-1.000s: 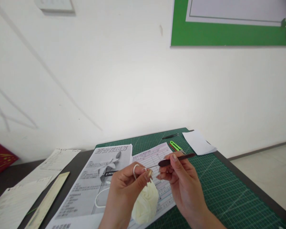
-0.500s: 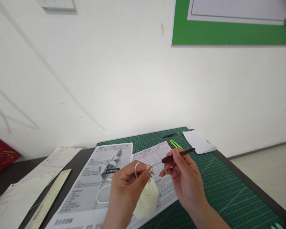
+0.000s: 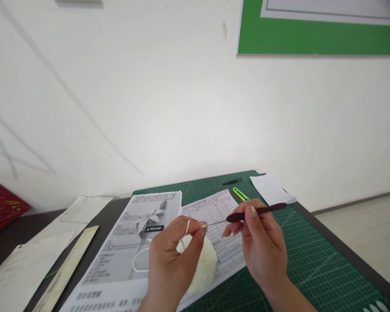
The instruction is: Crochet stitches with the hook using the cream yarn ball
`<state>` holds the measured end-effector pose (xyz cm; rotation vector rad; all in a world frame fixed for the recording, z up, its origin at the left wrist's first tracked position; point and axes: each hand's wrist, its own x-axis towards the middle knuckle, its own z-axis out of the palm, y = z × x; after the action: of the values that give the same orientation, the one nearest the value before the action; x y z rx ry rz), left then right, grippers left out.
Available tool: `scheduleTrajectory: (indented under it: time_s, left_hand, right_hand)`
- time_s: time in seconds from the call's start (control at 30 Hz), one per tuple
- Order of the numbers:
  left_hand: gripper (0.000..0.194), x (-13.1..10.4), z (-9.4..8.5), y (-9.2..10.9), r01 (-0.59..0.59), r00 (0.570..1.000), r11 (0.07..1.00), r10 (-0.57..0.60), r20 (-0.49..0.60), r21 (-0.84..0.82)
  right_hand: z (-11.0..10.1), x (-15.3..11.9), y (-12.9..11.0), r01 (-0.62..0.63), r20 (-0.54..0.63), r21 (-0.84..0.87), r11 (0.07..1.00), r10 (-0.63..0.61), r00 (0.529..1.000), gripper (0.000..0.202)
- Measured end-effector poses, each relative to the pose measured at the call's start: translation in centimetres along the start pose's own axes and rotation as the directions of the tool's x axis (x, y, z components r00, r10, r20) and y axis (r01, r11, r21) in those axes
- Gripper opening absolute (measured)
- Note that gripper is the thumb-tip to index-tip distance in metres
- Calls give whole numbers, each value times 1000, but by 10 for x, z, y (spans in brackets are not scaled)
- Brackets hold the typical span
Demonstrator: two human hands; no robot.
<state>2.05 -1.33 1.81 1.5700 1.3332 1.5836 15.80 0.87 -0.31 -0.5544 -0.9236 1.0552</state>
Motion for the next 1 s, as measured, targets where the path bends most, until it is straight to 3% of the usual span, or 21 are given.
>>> scheduleTrajectory:
  time_s: [0.2,0.47,0.7,0.87,0.93,1.0]
  left_hand:
    - [8,2,0,3,56,998,998,-56,-5,4]
    - [8,3,0,2,41,999,999,-41,2,9]
    - [12,4,1,4,17,998,995,-12,-55,100]
    - [11,5,0,0,121,993,991,-121,-9,51]
    - [12,6,-1,-2,223,974,972,-220,46,-77]
    - [14,7,-3,-3,349,937,896,-327,126,-273]
  right_hand:
    - [-3,-6,0,128,49,-136,982,-122,991,18]
    - [-5,-8,-2,222,78,-292,930,-208,975,18]
    - [-11,-12,-4,413,247,-355,839,-342,907,11]
    - [-3,-11,-3,292,83,-309,905,-280,956,14]
    - [-1,-9,-2,217,9,-260,941,-222,975,17]
    - [0,-6,-2,158,-56,-166,973,-169,984,19]
